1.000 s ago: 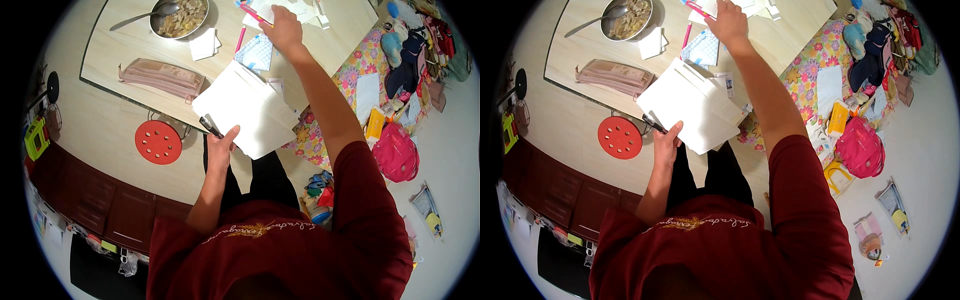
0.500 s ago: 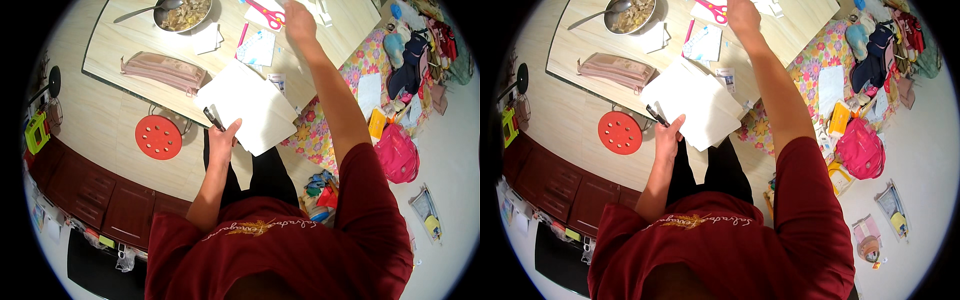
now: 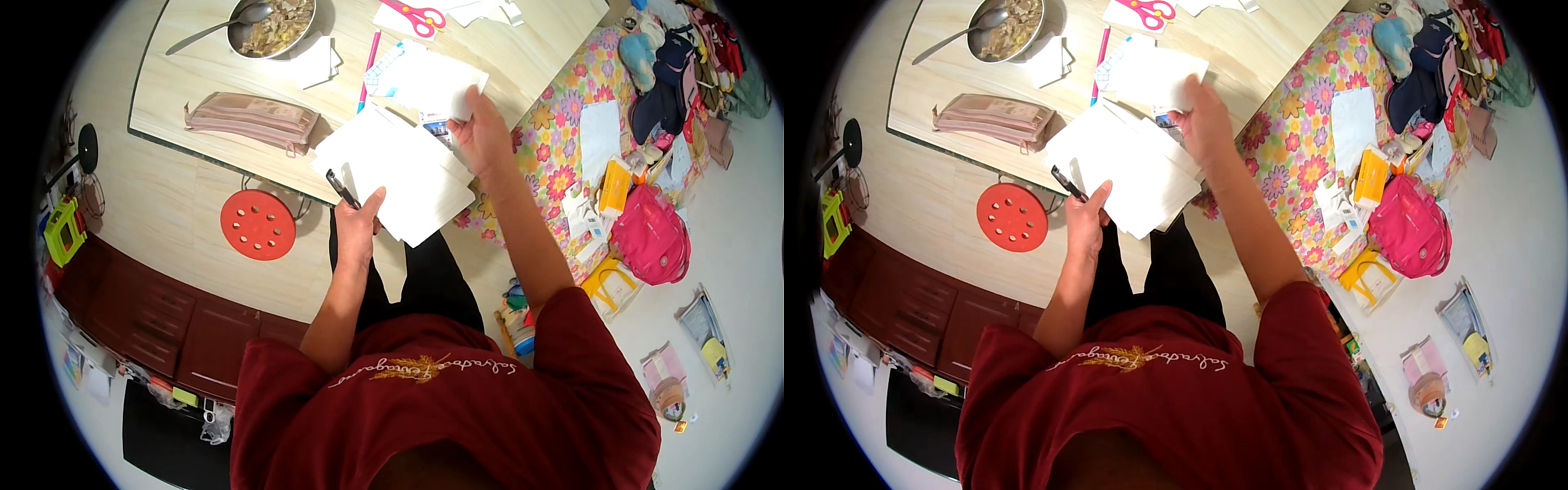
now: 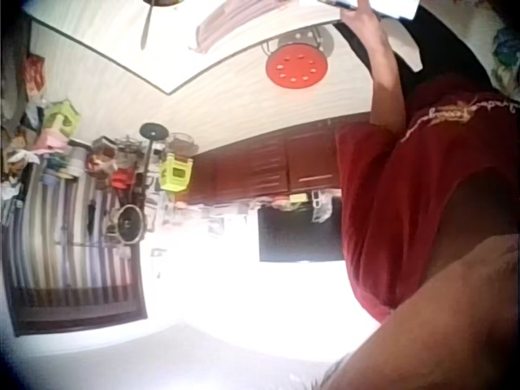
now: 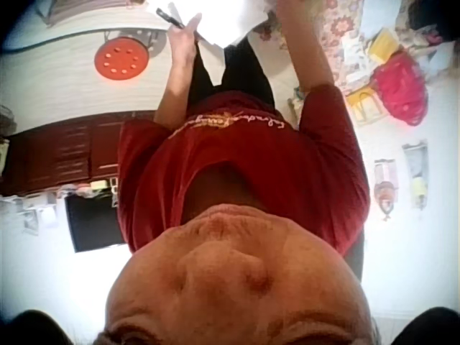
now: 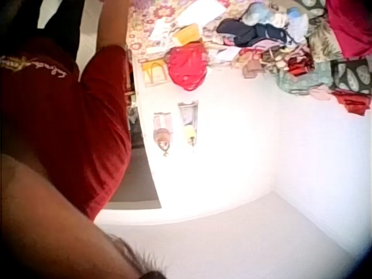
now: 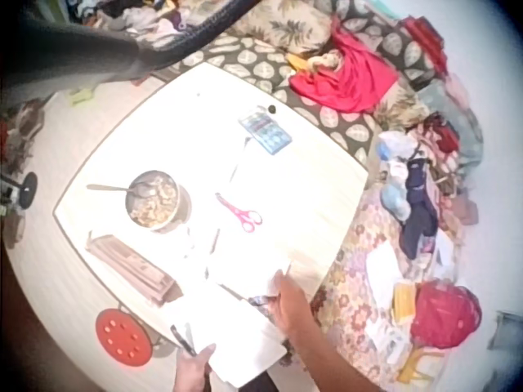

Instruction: The person sorts through various papers and cards on a table, discarding several scraps into a trash bin and placing the remaining documents into a pink backpack.

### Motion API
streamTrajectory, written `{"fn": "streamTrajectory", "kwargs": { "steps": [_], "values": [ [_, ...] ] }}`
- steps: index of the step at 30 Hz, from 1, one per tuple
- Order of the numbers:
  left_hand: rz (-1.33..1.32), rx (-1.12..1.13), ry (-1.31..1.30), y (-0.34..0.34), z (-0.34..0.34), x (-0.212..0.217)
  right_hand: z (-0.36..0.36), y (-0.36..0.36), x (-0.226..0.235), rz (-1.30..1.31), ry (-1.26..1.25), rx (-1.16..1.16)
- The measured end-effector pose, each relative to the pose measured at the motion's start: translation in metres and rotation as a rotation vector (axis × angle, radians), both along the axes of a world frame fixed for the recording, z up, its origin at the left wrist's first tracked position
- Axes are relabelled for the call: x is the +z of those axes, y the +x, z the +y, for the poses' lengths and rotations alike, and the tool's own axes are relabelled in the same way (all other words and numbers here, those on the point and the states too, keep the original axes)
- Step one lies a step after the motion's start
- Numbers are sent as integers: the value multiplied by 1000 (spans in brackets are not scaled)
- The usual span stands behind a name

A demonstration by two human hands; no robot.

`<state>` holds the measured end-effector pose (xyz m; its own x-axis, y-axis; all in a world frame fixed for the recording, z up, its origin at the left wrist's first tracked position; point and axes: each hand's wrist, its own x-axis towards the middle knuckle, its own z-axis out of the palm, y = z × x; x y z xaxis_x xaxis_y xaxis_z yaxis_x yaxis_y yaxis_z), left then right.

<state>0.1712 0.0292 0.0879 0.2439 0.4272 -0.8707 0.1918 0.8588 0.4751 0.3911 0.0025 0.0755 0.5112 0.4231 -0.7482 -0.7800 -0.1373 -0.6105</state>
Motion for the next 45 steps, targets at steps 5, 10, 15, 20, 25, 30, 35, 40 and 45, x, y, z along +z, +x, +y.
{"fn": "streamTrajectory", "kwargs": {
  "steps": [5, 10, 15, 20, 25, 30, 35, 40, 45],
  "values": [
    [-18, -30, 4, 5, 3, 8, -19, -35, 20, -345, -97, 420],
    [-93, -37, 17, 3, 10, 11, -35, -39, 32, -512, -171, 778],
    [-239, 141, -73, 5, 23, 18, -40, -32, 32, -932, 179, 869],
    [-326, 45, -140, -6, 39, 15, -38, -31, 36, -1038, 226, 927],
    [-322, 51, -137, -3, 41, 13, -32, -26, 37, -1134, 256, 1035],
    [-345, -5, -137, -5, 43, 10, -34, -27, 32, -1084, 205, 1076],
    [-297, -30, -108, -4, 45, 8, -34, -25, 38, -787, 125, 1206],
    [-280, 67, -97, -3, 46, 7, -31, -19, 40, -429, 164, 1180],
    [-310, 46, -76, -6, 47, 1, -27, -10, 45, -54, 250, 1159]
  ]
}}
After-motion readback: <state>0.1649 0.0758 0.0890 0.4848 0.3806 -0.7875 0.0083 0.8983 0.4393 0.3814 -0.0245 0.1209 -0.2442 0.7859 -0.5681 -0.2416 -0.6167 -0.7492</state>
